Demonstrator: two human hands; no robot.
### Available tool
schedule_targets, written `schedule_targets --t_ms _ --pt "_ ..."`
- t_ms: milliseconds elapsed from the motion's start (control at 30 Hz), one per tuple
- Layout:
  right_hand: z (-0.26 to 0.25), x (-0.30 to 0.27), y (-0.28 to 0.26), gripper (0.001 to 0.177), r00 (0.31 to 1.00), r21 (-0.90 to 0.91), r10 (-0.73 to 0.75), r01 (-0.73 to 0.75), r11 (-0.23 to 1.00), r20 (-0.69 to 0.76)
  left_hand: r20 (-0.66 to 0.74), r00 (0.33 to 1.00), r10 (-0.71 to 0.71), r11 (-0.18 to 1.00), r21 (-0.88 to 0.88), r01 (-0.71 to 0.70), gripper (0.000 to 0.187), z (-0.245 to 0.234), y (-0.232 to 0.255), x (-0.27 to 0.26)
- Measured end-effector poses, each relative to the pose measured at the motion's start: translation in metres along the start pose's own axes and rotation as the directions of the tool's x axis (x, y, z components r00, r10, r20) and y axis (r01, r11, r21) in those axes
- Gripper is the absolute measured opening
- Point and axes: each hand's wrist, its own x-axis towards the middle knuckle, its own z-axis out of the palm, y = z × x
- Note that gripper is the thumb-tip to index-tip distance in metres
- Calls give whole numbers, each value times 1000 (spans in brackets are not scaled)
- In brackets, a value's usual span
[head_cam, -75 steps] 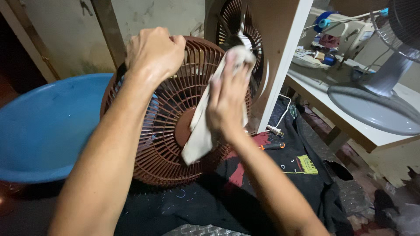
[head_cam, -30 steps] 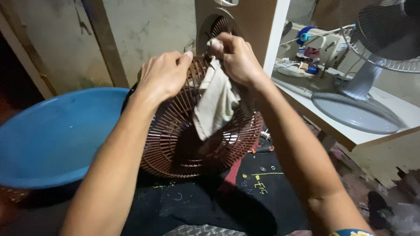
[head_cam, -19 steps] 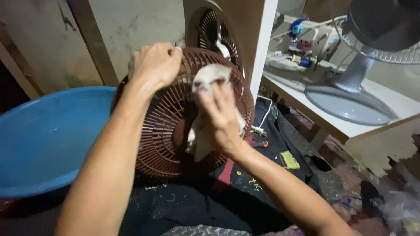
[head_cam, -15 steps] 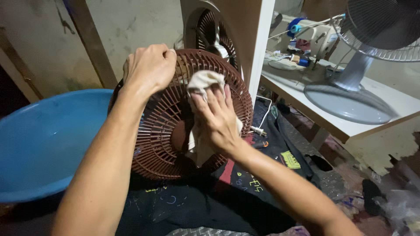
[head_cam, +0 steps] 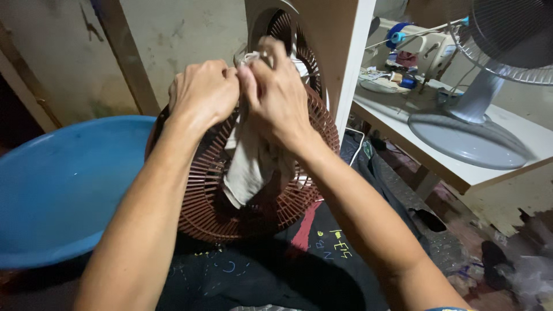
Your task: The person wipes the front grill of a standing electric fan with a cloth, then removes the grill and continues to wipe it thoroughly on both sides. The fan remains disassembled on the floor during the cleaning process.
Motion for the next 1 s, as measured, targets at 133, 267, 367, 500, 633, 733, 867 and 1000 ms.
schedule_targets --t_ms 133,267,367,500,633,733,867,1000 --pt "-8 -15 6 26 1000 173 0 2 985 -10 7 1000 4 1000 -27 -4 40 -1 2 -6" --pt "-28 -6 20 34 959 510 282 -255 821 25 -21 999 28 999 -21 -29 40 -1 6 -11" --pt "-48 8 30 34 891 862 440 -306 404 110 -19 999 33 999 -25 -33 40 -2 8 -14" --pt "-66 4 21 22 973 608 194 -78 790 -127 -50 996 70 998 -1 -71 40 -2 11 -18" --pt "-60 0 8 12 991 211 -31 3 977 132 -28 996 83 997 -8 -83 41 -3 13 -21" --pt "-49 7 13 15 985 180 -123 100 978 118 -59 994 96 995 17 -95 41 -2 15 -20" --pt "-42 9 25 20 976 162 -103 72 984 190 -52 996 66 998 15 -66 41 -1 15 -17" --pt "-38 -2 20 23 996 265 -72 54 963 59 -41 999 30 999 20 -30 41 -2 11 -15"
